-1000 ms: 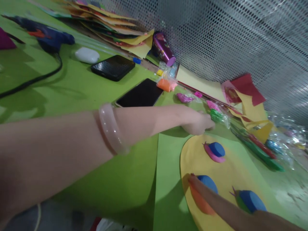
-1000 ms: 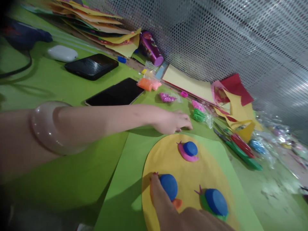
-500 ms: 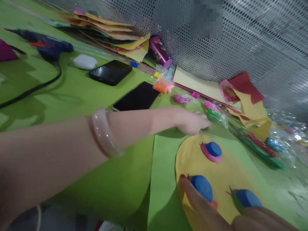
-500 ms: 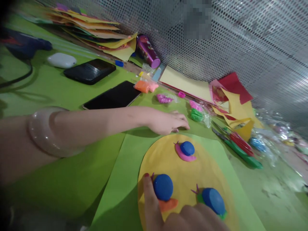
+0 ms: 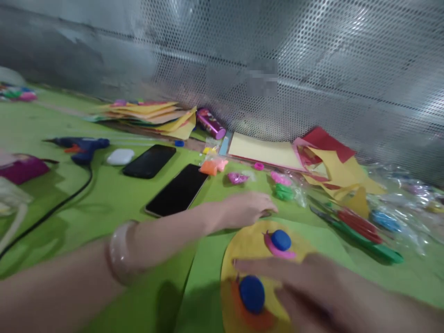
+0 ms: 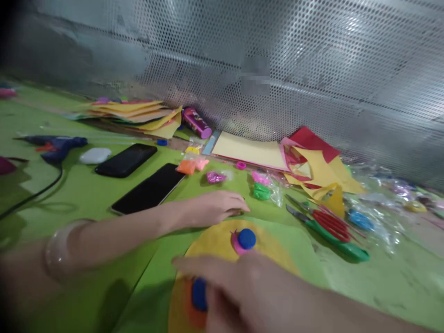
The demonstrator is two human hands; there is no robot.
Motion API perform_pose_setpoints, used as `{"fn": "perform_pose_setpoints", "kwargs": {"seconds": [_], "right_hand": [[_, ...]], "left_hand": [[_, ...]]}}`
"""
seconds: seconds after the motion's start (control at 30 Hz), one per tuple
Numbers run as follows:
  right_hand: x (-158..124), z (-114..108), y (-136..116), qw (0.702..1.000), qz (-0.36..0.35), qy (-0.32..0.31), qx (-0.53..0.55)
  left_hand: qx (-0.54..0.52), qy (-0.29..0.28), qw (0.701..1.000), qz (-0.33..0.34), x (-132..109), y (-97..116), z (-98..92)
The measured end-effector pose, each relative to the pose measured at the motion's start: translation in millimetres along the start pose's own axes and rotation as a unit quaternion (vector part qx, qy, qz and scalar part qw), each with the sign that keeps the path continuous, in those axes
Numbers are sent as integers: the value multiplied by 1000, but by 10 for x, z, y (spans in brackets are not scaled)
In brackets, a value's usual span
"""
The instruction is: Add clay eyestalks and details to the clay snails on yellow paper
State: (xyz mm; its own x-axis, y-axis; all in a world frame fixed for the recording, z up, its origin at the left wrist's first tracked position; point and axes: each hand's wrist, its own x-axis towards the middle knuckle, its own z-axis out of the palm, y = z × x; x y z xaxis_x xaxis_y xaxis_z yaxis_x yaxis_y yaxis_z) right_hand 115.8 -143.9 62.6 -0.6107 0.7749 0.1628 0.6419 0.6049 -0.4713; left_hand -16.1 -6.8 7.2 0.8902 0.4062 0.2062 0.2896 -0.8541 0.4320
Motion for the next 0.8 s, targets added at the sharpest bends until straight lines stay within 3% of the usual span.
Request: {"fn": "perform_pose_setpoints", "kwargs": {"seconds": [0.07, 0.2, 0.33, 0.43, 0.57, 0.8], "right_hand": [[134, -159, 260, 999, 21, 32, 20], [345, -314, 948, 985, 77, 150, -43], [394, -175, 1394, 977, 52, 198, -60], [359, -47, 1452, 969, 3, 241, -57], [273, 7, 1371, 960, -85, 261, -52], [172, -30, 1283, 941, -110, 315, -58]], "left_hand": [[33, 57, 997, -29, 7, -23, -26], [84, 171, 971, -141, 45, -214, -99], [52, 165, 961, -214, 98, -428, -73], [-4, 167, 965, -202, 106, -392, -23], [-72, 150, 975, -144, 97, -156, 31], [-212, 132, 962, -115, 88, -3, 70]]}}
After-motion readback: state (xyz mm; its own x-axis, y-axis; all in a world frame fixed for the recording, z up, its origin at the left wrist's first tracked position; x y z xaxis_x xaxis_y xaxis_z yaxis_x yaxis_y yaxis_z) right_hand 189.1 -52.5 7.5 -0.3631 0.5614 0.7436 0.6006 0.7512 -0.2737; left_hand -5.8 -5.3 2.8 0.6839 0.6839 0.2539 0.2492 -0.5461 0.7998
